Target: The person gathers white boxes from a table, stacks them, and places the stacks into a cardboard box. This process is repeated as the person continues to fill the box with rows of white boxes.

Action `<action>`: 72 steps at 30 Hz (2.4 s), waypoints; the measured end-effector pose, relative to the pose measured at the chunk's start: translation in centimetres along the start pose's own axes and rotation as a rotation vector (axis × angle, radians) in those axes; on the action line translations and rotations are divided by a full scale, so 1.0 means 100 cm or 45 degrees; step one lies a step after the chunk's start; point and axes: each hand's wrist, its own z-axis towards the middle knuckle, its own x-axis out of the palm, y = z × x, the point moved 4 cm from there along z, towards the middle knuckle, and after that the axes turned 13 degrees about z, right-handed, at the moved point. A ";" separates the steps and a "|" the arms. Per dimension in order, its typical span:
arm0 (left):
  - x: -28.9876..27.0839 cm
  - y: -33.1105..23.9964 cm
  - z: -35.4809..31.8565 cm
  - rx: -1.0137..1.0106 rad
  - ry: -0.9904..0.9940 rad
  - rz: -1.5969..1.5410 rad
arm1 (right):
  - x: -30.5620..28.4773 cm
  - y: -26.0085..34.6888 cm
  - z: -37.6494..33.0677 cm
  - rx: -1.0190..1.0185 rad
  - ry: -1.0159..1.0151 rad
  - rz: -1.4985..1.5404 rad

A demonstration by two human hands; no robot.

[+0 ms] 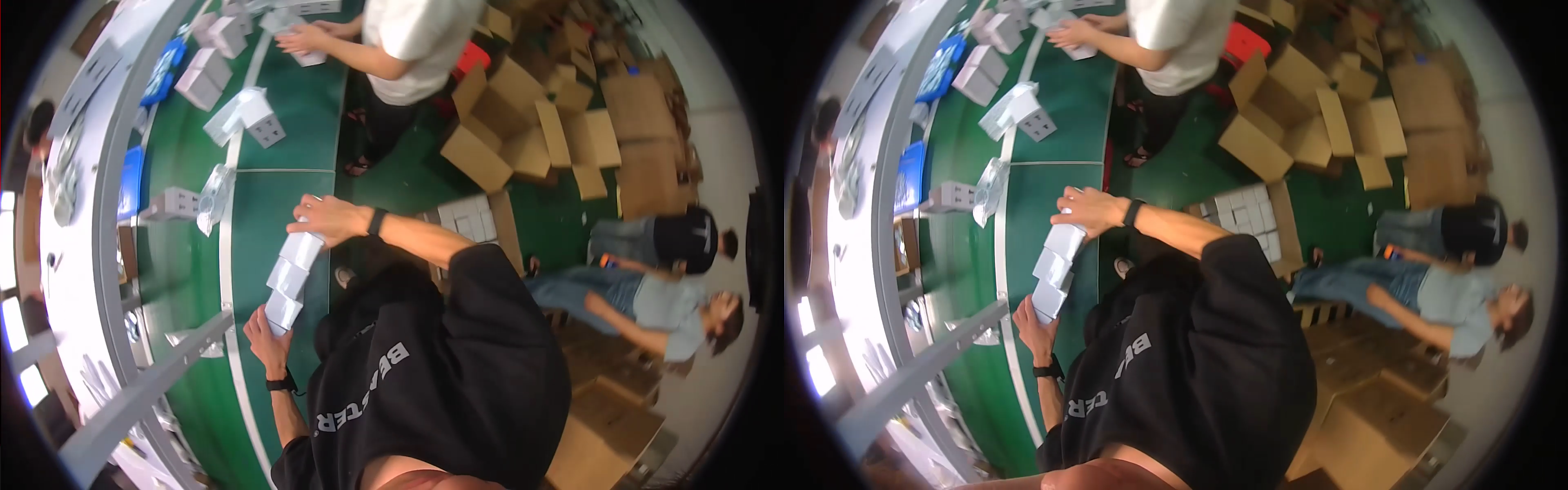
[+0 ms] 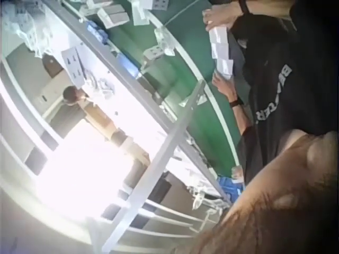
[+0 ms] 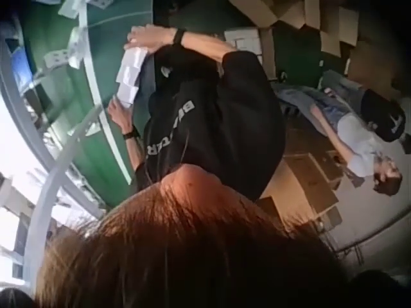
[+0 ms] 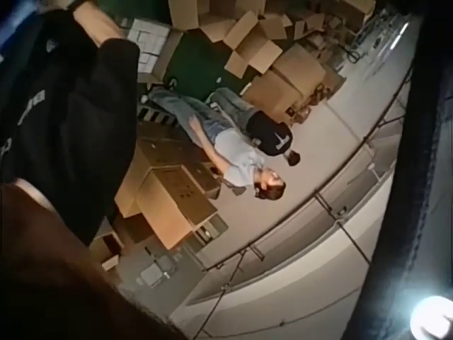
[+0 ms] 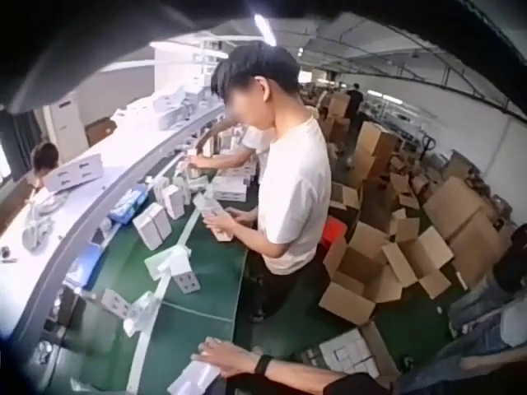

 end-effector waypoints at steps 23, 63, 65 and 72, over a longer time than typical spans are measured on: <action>0.300 -0.624 0.076 2.548 0.868 0.339 | 0.188 0.008 -0.617 2.200 -1.548 0.458; 0.466 -0.585 0.075 2.316 0.980 0.673 | 0.288 -0.194 -0.515 1.477 -2.443 1.616; 0.480 -0.594 0.061 2.281 1.041 0.718 | 0.302 -0.200 -0.543 1.517 -2.392 1.854; 0.521 -0.590 0.056 2.287 0.791 0.650 | 0.330 -0.229 -0.540 1.882 -2.351 1.795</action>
